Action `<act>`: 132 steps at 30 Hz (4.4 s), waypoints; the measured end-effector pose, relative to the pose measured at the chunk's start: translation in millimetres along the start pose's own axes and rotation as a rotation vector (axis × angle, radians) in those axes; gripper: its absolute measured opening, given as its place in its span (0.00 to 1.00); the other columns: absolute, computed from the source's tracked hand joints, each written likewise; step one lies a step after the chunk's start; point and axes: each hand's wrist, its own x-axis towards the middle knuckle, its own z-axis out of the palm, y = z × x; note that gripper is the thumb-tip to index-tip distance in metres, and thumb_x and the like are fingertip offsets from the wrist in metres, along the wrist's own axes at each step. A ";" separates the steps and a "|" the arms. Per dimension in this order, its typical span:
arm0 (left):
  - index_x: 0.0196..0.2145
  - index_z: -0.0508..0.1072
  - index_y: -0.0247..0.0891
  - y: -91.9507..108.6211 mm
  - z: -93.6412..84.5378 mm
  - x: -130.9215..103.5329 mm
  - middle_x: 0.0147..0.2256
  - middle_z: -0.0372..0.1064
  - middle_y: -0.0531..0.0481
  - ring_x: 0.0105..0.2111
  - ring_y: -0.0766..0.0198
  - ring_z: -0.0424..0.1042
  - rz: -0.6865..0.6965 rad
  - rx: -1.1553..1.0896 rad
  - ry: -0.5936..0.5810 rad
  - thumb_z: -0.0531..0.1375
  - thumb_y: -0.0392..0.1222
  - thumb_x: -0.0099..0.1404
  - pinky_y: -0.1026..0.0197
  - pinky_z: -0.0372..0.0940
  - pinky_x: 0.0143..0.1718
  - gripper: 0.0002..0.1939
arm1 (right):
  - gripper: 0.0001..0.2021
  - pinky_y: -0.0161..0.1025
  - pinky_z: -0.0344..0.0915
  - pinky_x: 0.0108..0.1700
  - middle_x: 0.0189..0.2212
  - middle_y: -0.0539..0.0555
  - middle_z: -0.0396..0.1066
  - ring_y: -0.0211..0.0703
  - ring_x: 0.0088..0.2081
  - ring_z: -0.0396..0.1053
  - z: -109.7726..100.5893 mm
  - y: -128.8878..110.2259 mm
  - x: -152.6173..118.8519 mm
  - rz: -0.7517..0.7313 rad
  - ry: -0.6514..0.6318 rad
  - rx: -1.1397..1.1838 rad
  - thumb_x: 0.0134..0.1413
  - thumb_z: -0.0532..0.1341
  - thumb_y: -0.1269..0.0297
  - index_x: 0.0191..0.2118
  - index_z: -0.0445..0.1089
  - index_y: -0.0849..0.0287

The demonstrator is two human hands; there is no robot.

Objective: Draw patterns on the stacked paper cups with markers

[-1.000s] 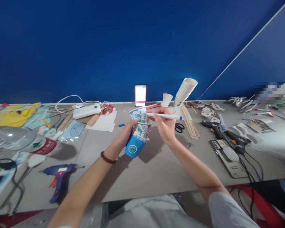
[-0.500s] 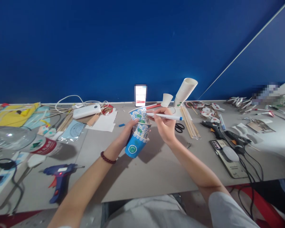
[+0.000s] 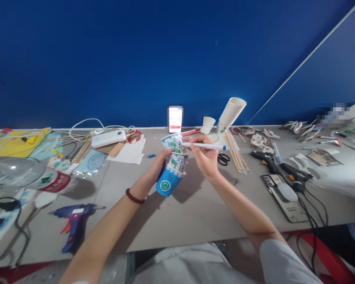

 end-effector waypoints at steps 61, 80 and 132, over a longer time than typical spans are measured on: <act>0.51 0.73 0.36 4.1 -3.7 9.3 0.52 0.74 0.41 0.54 0.47 0.70 0.236 0.159 0.058 0.63 0.56 0.60 0.51 0.64 0.54 0.27 | 0.02 0.44 0.75 0.42 0.38 0.53 0.75 0.44 0.44 0.75 3.5 4.3 -4.8 -0.053 0.010 -0.147 0.55 0.62 0.66 0.35 0.70 0.54; 0.49 0.74 0.35 5.9 -1.4 7.1 0.48 0.76 0.41 0.53 0.47 0.71 0.224 0.174 0.102 0.62 0.56 0.61 0.51 0.62 0.55 0.25 | 0.03 0.44 0.75 0.42 0.38 0.54 0.77 0.46 0.45 0.76 3.3 2.1 -3.6 -0.064 0.012 -0.136 0.53 0.61 0.69 0.34 0.69 0.55; 0.48 0.74 0.36 4.8 -1.0 7.2 0.45 0.78 0.42 0.50 0.48 0.74 0.193 0.132 0.081 0.61 0.56 0.61 0.51 0.64 0.53 0.25 | 0.03 0.48 0.73 0.43 0.33 0.52 0.75 0.48 0.44 0.76 0.5 1.3 -3.7 -0.079 -0.008 -0.138 0.53 0.59 0.70 0.31 0.67 0.54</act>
